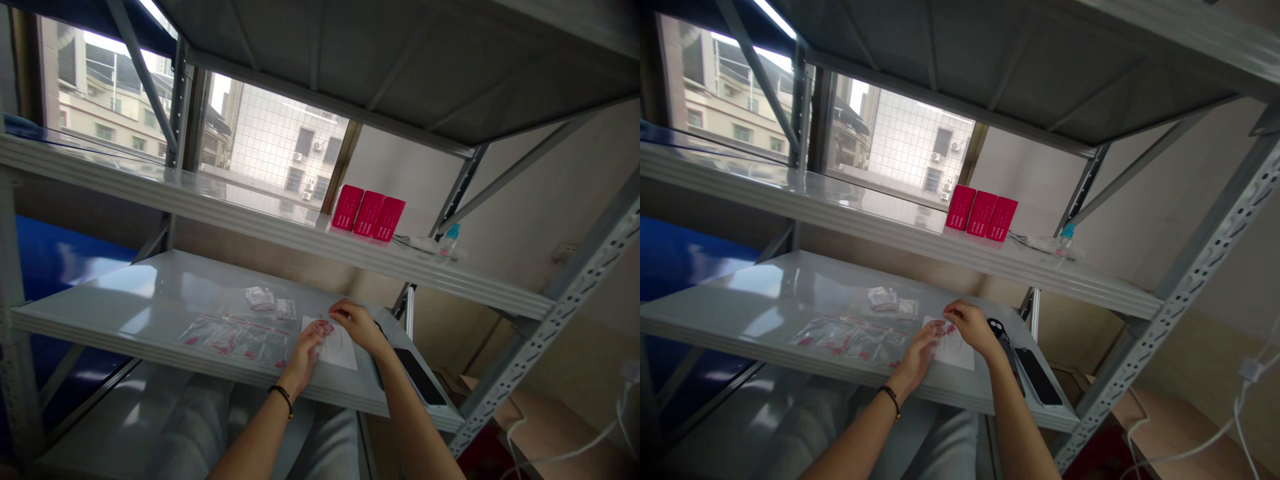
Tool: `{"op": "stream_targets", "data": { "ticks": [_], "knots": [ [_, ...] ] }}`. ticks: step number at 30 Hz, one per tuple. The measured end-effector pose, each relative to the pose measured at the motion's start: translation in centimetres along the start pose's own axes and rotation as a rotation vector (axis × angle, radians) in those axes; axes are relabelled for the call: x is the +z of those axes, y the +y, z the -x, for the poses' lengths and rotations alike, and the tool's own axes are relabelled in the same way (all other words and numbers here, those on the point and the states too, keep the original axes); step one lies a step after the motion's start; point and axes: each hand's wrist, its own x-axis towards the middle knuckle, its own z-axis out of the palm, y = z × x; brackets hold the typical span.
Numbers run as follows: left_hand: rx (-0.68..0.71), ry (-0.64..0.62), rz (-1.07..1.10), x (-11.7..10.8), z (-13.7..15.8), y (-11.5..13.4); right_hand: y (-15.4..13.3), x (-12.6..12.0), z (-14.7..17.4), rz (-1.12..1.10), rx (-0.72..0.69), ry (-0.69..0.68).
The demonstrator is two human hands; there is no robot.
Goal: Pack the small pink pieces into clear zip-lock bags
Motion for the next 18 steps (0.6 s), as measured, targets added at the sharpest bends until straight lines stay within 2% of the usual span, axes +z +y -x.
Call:
{"op": "stream_targets", "data": {
  "ticks": [4,7,13,16,18],
  "knots": [
    [0.013,-0.039,-0.002,0.3,0.1,0.3,-1.3,0.0,-0.2,0.014,-0.053,-0.125],
    [-0.023,-0.015,-0.014,0.1,0.2,0.3,-0.4,0.2,0.4,-0.034,-0.075,-0.086],
    [-0.095,0.067,-0.021,-0.1,0.0,-0.4,0.5,0.6,1.8,0.01,0.011,-0.181],
    [-0.003,0.07,-0.103,0.3,-0.2,-0.4,-0.6,0.5,2.6,-0.001,0.046,-0.134],
    [0.093,0.073,-0.256,0.9,0.1,0.3,-1.7,0.5,3.6,-0.001,0.054,-0.086]
  ]
}}
